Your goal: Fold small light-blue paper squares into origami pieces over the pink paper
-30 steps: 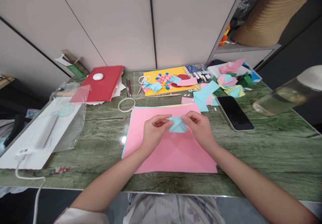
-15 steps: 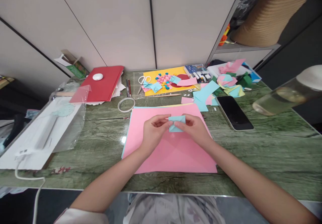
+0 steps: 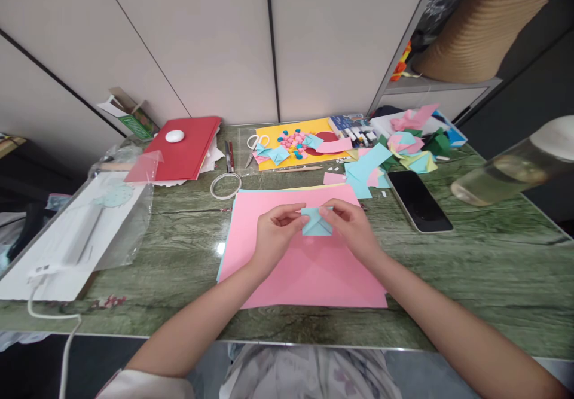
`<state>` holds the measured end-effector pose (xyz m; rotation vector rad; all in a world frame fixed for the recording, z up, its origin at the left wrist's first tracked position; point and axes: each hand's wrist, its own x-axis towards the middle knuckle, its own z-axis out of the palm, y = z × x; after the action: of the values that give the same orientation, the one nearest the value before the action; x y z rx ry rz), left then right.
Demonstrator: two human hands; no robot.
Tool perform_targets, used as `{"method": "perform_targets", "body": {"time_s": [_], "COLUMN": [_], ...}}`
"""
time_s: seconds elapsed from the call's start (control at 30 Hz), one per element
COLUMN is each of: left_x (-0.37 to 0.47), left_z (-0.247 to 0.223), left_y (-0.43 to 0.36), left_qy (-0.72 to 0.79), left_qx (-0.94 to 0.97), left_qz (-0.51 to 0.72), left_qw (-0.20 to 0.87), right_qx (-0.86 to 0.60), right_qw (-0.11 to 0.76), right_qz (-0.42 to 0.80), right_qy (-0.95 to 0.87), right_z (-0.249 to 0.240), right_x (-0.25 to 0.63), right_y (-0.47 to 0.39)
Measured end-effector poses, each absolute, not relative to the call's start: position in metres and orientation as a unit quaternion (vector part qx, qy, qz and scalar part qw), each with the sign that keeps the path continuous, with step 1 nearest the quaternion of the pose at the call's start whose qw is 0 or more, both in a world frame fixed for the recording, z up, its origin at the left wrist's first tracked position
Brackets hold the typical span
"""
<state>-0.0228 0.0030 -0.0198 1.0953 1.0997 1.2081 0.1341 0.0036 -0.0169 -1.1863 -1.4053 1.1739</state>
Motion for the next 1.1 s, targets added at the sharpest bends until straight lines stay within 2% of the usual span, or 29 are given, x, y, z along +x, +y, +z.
{"method": "perform_targets", "body": {"time_s": [0.1,0.33,0.5,0.7,0.93,1.1], "left_x": [-0.0228,-0.0221,-0.0224,-0.0234,-0.0237,-0.0236], "left_z": [-0.0195,-0.021,-0.0205,-0.0214,-0.0229,-0.022], "left_y": [0.0029,0.0017,0.0023,0.0028,0.0029,0.0024], "left_qy": [0.464,0.466,0.464,0.455,0.448,0.45], "left_qx": [0.458,0.457,0.454,0.447,0.449,0.449], "left_qz": [0.511,0.505,0.51,0.514,0.517,0.516], "left_qw": [0.561,0.564,0.565,0.574,0.574,0.574], "right_qx": [-0.497,-0.517,-0.499,-0.489,-0.526,-0.505], "right_qw": [0.498,0.498,0.49,0.429,0.438,0.444], "right_qz": [0.428,0.378,0.413,0.476,0.443,0.478], "right_qy": [-0.568,-0.585,-0.584,-0.592,-0.58,-0.565], "right_z": [-0.0157,-0.0166,-0.0173,-0.0208,-0.0227,-0.022], "right_x": [0.136,0.1358,0.1339,0.1351,0.1305,0.1301], "right_y": [0.004,0.0012,0.0028,0.0035,0.0013,0.0017]}}
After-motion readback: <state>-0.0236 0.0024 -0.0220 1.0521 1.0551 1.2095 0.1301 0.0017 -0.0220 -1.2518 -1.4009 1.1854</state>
